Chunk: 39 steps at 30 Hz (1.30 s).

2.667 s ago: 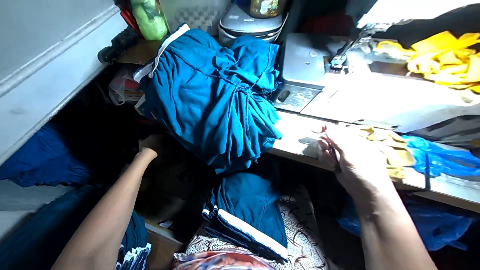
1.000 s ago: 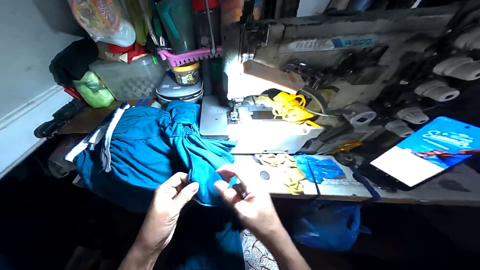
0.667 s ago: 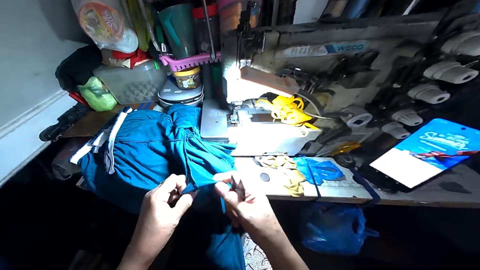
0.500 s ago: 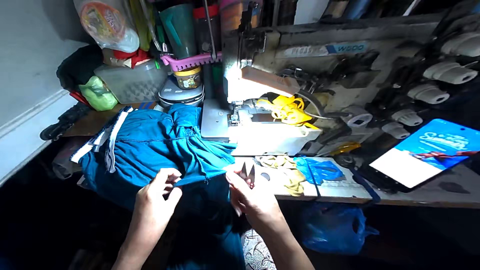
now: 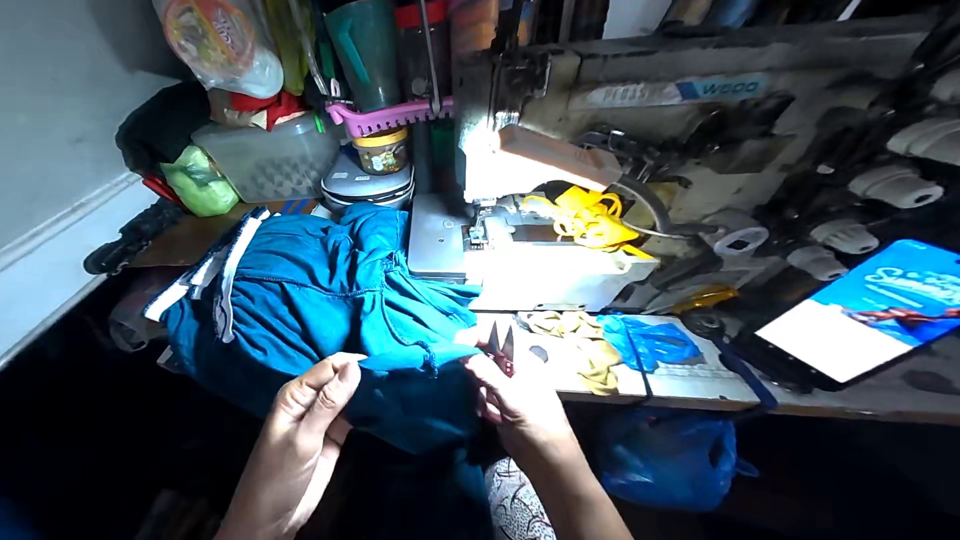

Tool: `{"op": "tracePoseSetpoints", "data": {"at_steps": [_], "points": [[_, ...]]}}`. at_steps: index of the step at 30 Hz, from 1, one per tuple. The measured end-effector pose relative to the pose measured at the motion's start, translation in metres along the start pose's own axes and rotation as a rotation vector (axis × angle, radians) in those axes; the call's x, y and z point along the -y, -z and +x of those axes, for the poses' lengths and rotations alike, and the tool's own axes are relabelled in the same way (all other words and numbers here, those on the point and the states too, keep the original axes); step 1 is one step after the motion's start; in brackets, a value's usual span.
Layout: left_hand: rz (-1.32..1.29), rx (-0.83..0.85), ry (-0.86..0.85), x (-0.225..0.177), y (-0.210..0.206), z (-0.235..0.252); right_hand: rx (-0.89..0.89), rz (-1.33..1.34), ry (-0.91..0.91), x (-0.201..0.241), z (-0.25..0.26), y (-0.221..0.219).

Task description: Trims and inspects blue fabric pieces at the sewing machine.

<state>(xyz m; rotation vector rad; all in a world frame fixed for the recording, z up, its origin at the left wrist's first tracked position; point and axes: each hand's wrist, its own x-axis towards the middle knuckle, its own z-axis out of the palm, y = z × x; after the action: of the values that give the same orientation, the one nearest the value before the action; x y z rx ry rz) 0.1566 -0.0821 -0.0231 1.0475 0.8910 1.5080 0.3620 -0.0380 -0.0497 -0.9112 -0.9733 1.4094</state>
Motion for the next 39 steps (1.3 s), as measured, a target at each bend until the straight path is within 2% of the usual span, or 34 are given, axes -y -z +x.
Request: {"op": "tracePoseSetpoints", "data": {"at_steps": [3,5,7,11,15,21,25,29,33,35,37,39], "points": [[-0.054,-0.098,0.076,-0.001,-0.003,0.003,0.130,0.304,-0.205,0.004,-0.003,-0.002],[0.068,-0.146,0.027,-0.004,0.000,0.006,0.136,0.357,-0.242,0.006,-0.001,-0.002],[0.222,-0.124,-0.074,-0.006,0.011,0.010,0.097,0.350,-0.212,0.006,0.002,-0.002],[0.519,0.048,-0.265,-0.011,0.034,0.011,0.199,0.240,0.019,-0.002,0.007,0.002],[0.606,0.145,-0.385,-0.012,0.042,0.009,0.261,-0.175,0.329,0.003,0.006,-0.001],[0.942,0.006,-0.441,-0.021,0.030,0.001,0.131,-0.500,0.584,0.000,0.003,-0.013],[1.184,-0.070,-0.576,-0.033,0.021,-0.003,0.070,-0.618,0.741,0.005,0.004,-0.013],[1.116,-0.075,-0.682,-0.044,0.014,0.004,0.057,-0.702,0.824,0.022,-0.004,-0.010],[0.882,0.091,-0.652,-0.058,-0.007,0.033,0.033,-0.681,0.800,0.040,-0.012,-0.005],[0.820,0.115,-0.627,-0.054,-0.026,0.063,0.004,-0.671,0.740,0.035,-0.003,0.002],[0.862,0.115,-0.586,-0.039,-0.044,0.101,-0.014,-0.633,0.534,0.025,0.013,0.011],[0.991,0.124,-0.531,-0.017,-0.056,0.145,-0.004,-0.516,0.200,0.016,0.035,0.023]]}}
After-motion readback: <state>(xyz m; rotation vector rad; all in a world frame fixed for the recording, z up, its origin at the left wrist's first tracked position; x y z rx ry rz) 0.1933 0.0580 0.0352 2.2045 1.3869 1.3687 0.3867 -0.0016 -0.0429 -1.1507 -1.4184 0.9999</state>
